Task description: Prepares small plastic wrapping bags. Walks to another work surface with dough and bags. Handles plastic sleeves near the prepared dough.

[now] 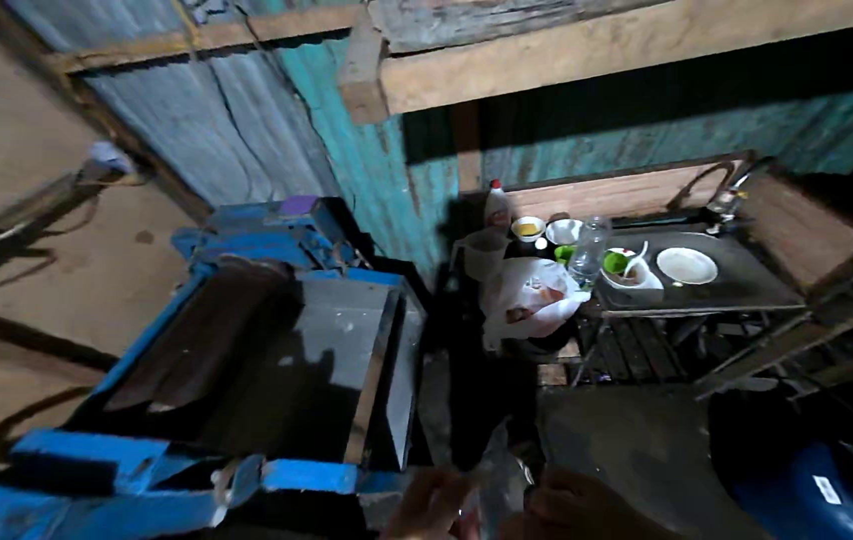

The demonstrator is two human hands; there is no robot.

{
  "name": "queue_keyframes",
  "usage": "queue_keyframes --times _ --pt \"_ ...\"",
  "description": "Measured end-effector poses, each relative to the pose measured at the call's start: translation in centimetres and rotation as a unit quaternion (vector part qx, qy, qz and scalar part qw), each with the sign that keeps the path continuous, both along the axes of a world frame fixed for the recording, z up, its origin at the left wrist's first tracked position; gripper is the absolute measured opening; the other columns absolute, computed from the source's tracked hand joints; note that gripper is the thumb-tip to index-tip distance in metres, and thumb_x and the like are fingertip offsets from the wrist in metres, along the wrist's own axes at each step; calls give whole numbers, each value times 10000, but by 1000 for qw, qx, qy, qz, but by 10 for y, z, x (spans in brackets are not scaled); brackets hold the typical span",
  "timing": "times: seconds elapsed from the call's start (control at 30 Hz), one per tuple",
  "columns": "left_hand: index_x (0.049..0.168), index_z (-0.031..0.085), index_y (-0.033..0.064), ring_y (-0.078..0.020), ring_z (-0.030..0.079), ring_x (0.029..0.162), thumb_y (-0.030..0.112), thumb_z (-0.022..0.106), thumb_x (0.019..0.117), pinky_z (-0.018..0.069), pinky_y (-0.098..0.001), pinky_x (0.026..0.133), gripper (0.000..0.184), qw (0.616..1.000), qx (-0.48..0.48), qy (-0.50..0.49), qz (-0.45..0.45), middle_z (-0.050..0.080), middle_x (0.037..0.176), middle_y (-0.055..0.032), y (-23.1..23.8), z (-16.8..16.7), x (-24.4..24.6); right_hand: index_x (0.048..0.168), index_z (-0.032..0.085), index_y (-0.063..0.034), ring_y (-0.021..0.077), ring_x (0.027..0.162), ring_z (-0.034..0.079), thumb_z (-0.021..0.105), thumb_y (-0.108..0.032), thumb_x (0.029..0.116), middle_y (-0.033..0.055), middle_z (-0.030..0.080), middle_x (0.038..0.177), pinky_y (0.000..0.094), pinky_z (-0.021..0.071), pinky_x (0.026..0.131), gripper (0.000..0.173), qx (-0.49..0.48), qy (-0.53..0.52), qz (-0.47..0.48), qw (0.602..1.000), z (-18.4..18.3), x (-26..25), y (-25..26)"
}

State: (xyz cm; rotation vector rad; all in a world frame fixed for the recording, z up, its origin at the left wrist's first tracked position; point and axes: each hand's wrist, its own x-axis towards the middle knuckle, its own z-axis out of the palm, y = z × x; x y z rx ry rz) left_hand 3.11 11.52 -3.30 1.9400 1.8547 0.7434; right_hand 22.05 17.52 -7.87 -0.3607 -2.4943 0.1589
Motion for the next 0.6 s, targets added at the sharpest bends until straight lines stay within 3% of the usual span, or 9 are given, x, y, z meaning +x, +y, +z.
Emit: queue_keyframes --times 0.1,0.17,0.23,0.27,0.33,0.43,0.47,0.57,0.6 --pt "988 799 37 -126 716 848 -14 700 870 586 -235 773 162 999 43 -29 10 750 958 -114 30 -10 6 1083 754 -187 182 878 670 607 -148 996 18 745 1012 319 516 784 176 -34 34 -78 996 -10 15 29" --pt "961 797 37 -114 718 864 -31 706 856 593 -225 779 155 996 63 -36 43 743 968 -111 49 -13 8 1186 731 -226 193 1032 674 639 -229 991 56 718 1140 329 550 887 216 -90 92 -132 983 -21 28 58" --pt "983 798 44 -107 717 841 -30 711 848 599 -233 746 177 994 70 -23 81 741 989 -107 68 -15 10 1272 677 -196 174 1201 608 672 -301 968 88 644 1292 340 519 1007 321 -156 166 -209 951 -36 56 112" --pt "988 799 54 -97 714 822 -22 714 845 597 -230 727 183 992 72 -18 98 743 994 -98 78 -17 11 1294 650 -111 217 1230 596 705 -272 943 140 628 1325 384 509 1026 390 -169 200 -264 928 -49 75 149" --pt "983 803 66 -77 709 790 -7 716 843 592 -210 699 180 989 81 -15 122 745 985 -85 94 -21 15 1382 544 60 395 1216 574 762 -137 834 318 541 1369 495 507 993 622 -214 241 -392 862 -93 119 232" --pt "967 805 70 -71 704 787 -8 708 834 583 -200 705 183 985 90 -14 145 745 963 -70 114 -25 25 1503 353 95 410 1344 477 822 -3 727 359 403 1490 445 453 1087 912 -338 299 -483 750 -178 177 342" --pt "963 805 70 -71 702 789 -7 709 833 581 -197 711 179 984 93 -14 151 743 958 -68 120 -27 28 1526 309 98 399 1380 459 842 -21 738 357 391 1508 435 431 1122 959 -365 295 -495 731 -195 187 364" --pt "950 805 72 -72 709 818 -7 711 823 582 -194 744 176 980 100 -15 169 749 963 -67 133 -35 36 1603 119 44 367 1498 312 780 -90 884 299 247 1625 457 293 1221 986 -483 232 -464 705 -205 195 394" --pt "953 804 71 -74 712 824 -9 711 822 584 -196 748 179 979 95 -17 180 749 969 -67 136 -37 38 1608 124 27 364 1499 310 762 -105 908 282 244 1633 472 291 1218 956 -508 221 -452 700 -207 196 402"
